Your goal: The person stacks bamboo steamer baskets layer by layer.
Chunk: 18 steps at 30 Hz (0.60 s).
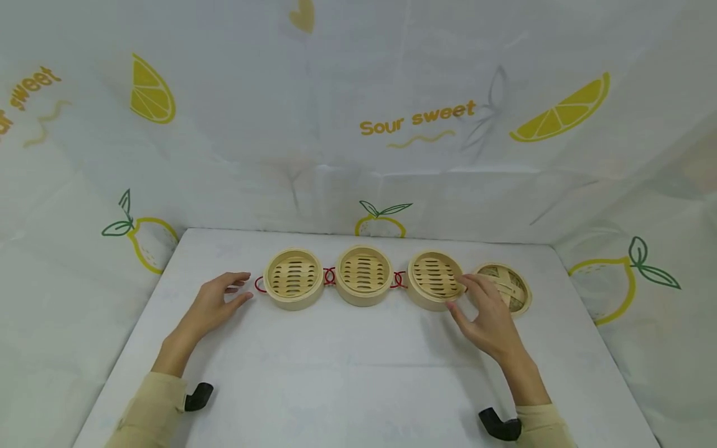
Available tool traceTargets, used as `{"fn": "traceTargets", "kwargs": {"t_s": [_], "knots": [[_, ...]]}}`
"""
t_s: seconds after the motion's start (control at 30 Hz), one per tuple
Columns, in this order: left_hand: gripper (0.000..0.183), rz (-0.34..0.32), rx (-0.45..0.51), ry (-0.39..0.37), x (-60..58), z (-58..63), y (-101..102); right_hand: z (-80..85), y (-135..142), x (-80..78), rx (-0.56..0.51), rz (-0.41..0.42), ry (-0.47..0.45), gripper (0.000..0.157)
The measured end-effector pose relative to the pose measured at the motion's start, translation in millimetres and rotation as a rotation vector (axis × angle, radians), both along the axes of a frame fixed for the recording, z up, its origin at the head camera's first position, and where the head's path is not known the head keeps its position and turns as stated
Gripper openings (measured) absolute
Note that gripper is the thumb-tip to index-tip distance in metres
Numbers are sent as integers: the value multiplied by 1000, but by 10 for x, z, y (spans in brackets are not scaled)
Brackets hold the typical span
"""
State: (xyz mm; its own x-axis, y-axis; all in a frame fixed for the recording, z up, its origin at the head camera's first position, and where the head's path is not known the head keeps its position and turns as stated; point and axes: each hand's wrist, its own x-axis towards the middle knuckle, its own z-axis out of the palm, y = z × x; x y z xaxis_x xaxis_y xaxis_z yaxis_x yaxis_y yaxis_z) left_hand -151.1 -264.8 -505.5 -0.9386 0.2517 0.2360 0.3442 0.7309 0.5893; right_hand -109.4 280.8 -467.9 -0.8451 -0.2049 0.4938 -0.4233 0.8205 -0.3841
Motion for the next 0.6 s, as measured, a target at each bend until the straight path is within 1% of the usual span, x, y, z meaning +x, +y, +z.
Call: {"fn": "traceTargets", "kwargs": {"t_s": [0.13,0.27,0.4,0.6], "knots": [[44,-8,44,-19,-26,-61,16,-16,-37,-24,-12,26,15,42],[42,-5,56,-22,-45,-92,34,-47,-74,-47,-13,46,20,34],[40,4,44,-31,-61,-85,60,-69,-108,-58,-8,52,9,29],[40,-8,45,-48,-75,-76,87,-90,-131,-71,-12,29,-11,28]]}}
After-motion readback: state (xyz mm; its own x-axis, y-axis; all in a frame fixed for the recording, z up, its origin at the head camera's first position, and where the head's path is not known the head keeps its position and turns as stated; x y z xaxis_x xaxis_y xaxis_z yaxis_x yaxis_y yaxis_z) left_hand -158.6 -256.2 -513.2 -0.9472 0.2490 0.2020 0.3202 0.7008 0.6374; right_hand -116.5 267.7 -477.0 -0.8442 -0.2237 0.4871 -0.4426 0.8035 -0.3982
